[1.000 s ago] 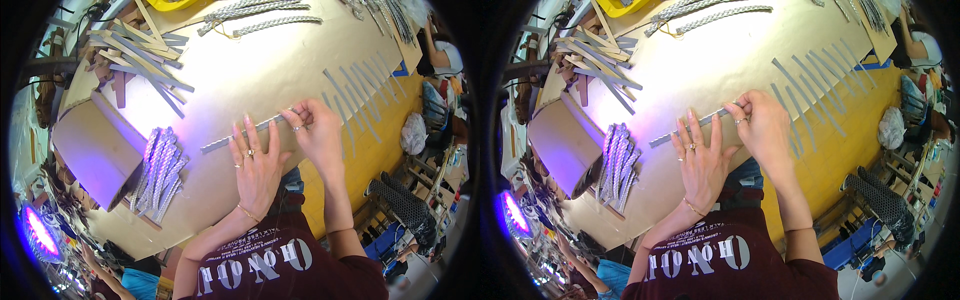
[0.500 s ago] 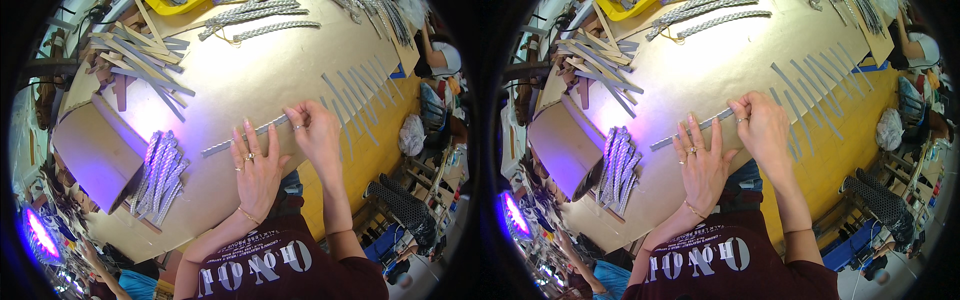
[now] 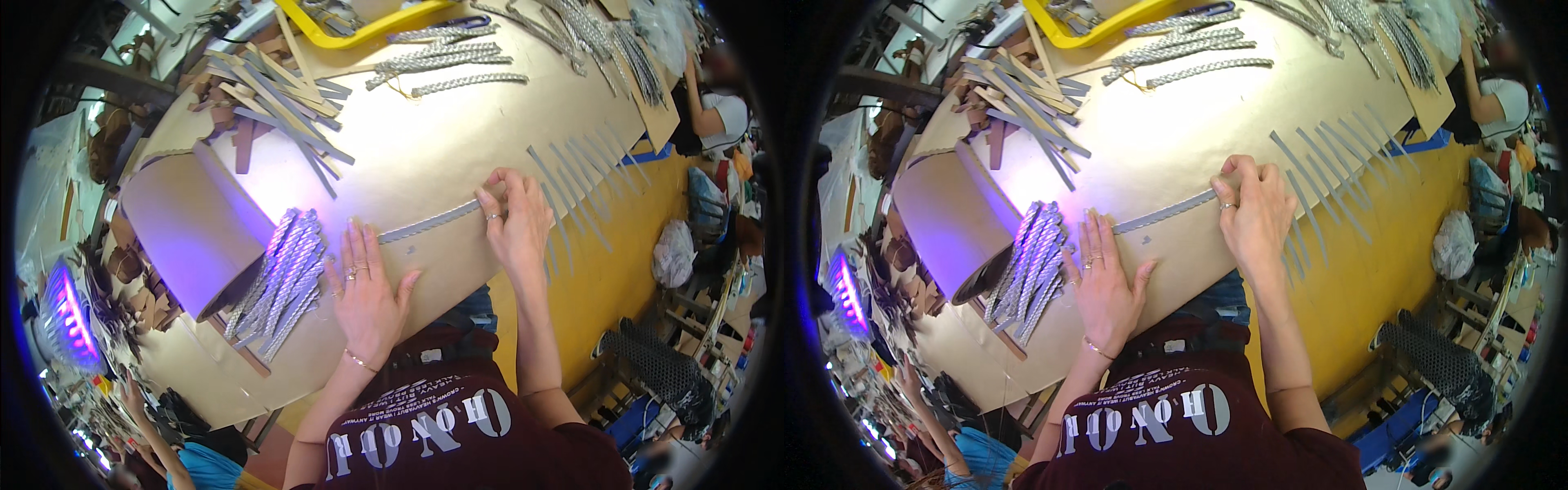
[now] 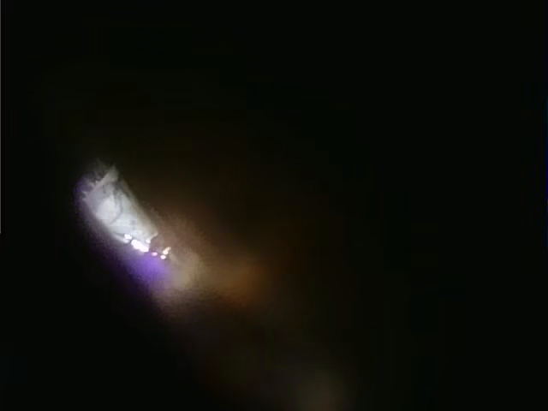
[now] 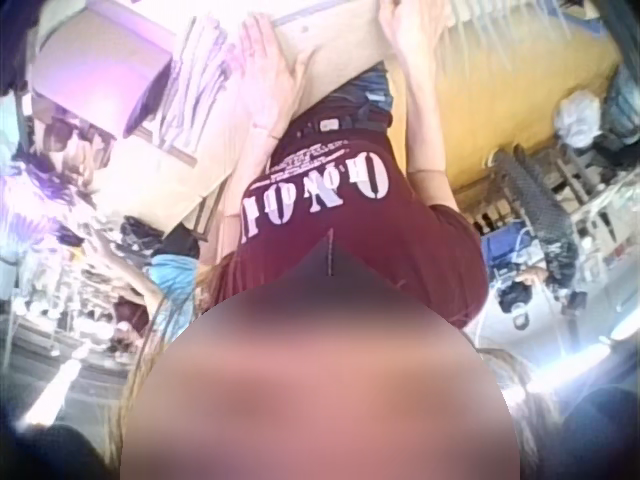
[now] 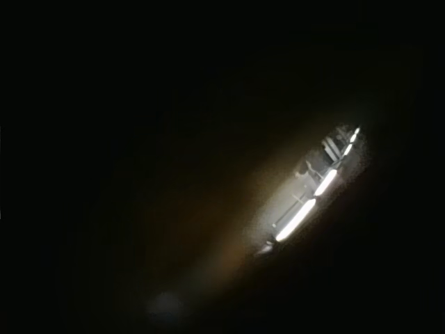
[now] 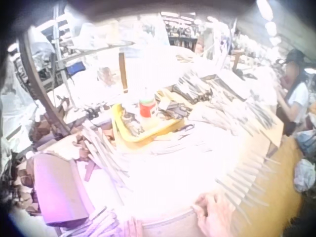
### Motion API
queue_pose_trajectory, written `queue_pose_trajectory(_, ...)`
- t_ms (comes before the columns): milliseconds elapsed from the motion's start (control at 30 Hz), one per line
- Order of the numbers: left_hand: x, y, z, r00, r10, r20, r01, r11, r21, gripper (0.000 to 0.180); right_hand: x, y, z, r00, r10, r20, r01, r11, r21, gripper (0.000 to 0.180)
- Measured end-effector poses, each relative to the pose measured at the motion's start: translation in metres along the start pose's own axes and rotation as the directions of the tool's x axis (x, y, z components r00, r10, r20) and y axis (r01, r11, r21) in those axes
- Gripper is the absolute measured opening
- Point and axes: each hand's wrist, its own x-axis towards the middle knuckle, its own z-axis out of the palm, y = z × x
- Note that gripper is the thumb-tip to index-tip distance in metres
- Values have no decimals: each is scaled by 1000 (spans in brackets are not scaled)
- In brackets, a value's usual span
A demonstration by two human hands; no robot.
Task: The person repeatedly picks up small braided cords and flat strips from a workbench, aligns them, and places them back down. The person handles the items one at a time, occasionally adjusting their position on the table.
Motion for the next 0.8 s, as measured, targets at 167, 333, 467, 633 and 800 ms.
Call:
queue_pose_trajectory(167,-2,2,3,999,8,-48,-7,1000,16,87,4,7,0,999,32,-2,-32,998,53,22)
queue_pose_trajectory(333,8,7,-1,986,62,-153,-76,993,-92,79,11,16,-12,970,99,-224,-39,965,258,21)
queue_pose_trajectory(467,21,12,4,967,155,-201,-183,975,-128,64,14,20,-31,947,218,-235,-118,918,378,17)
queue_pose_trajectory(633,33,14,15,931,216,-294,-259,959,-116,37,11,22,-41,959,167,-229,-79,933,351,17)
queue_pose_trajectory(800,12,-1,-9,935,222,-276,-295,920,-257,18,24,21,-31,976,-102,-190,137,974,181,15)
